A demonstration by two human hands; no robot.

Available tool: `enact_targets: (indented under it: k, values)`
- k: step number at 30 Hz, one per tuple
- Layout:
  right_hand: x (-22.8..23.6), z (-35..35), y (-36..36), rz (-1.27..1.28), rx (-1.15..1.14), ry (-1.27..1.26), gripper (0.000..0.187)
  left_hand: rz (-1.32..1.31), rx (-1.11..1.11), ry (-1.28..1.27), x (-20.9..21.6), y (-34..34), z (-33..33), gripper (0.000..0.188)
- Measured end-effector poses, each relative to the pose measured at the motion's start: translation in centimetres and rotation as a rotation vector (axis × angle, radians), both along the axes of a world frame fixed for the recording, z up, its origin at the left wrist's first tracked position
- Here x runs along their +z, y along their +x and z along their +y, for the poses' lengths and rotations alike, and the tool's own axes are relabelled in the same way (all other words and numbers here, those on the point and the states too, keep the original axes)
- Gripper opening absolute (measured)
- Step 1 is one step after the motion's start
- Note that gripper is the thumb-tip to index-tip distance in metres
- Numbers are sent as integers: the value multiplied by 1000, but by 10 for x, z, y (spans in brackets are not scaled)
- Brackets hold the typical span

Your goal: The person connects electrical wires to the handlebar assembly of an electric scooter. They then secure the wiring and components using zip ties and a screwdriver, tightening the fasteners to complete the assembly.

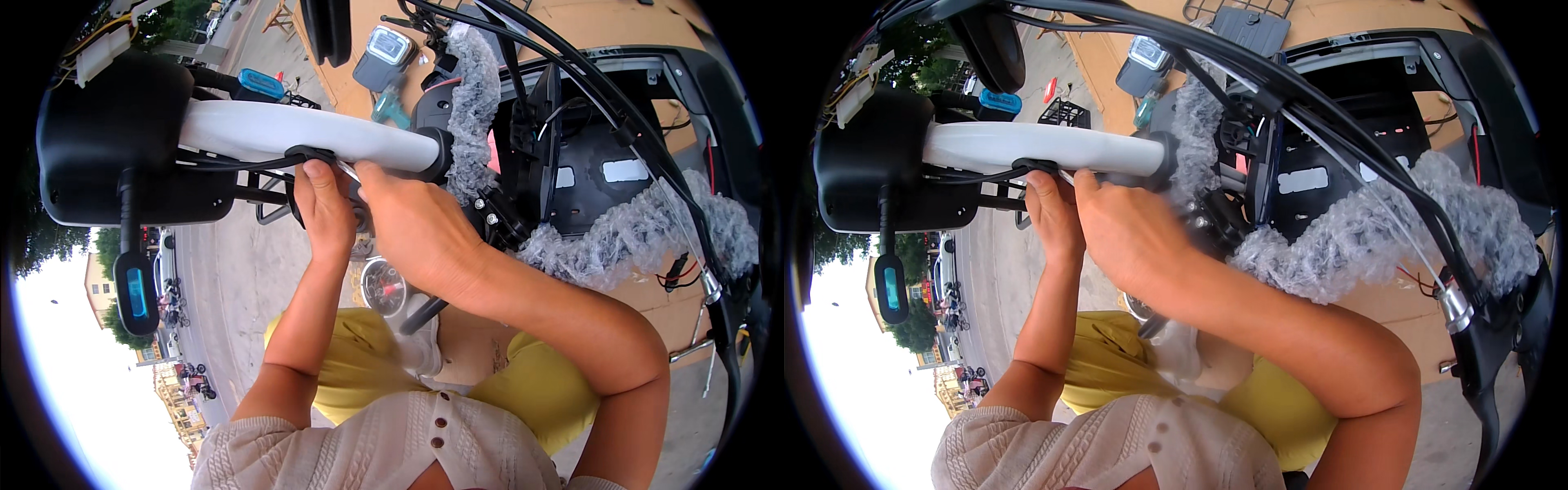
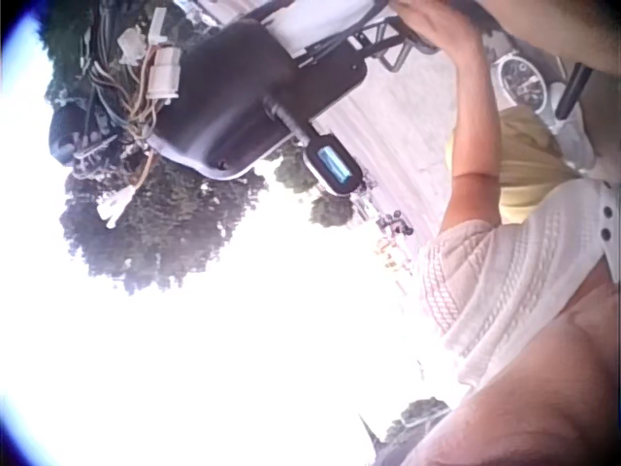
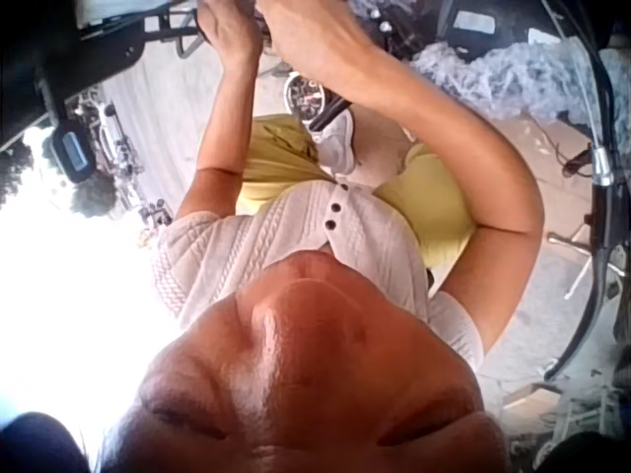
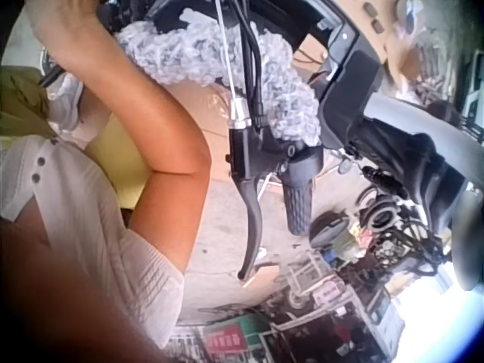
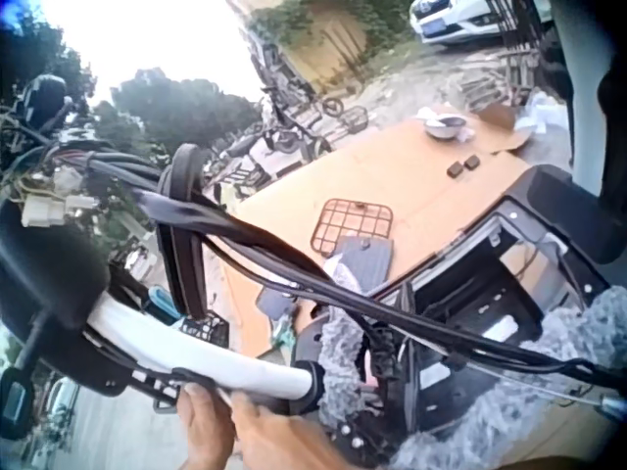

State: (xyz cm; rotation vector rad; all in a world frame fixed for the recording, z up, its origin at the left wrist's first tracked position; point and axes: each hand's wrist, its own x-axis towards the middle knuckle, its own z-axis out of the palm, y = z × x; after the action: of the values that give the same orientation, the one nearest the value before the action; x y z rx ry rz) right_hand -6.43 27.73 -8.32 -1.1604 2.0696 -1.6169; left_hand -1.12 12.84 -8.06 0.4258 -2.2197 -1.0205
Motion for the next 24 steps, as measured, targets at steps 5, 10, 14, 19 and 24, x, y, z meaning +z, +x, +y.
enact_targets:
  k: [5,10,14,19,24]
  values:
    - [-3,0,1,4,-5,-37,23,25,3,57,-1,-1,4,67]
    - [-2,1,0,6,-11,-46,22,69,-10,71,-4,-4,4,66]
    - [-6,-6,1,-17,-12,-78,17,23,0,36,-4,1,0,65]
    - [-4,-7,-1,-53,-8,-85,12,-41,-49,-70,-2,5,-8,65]
    - [-6,-9,-2,-37,7,-132,11,-23,-77,-15,-4,5,-8,66]
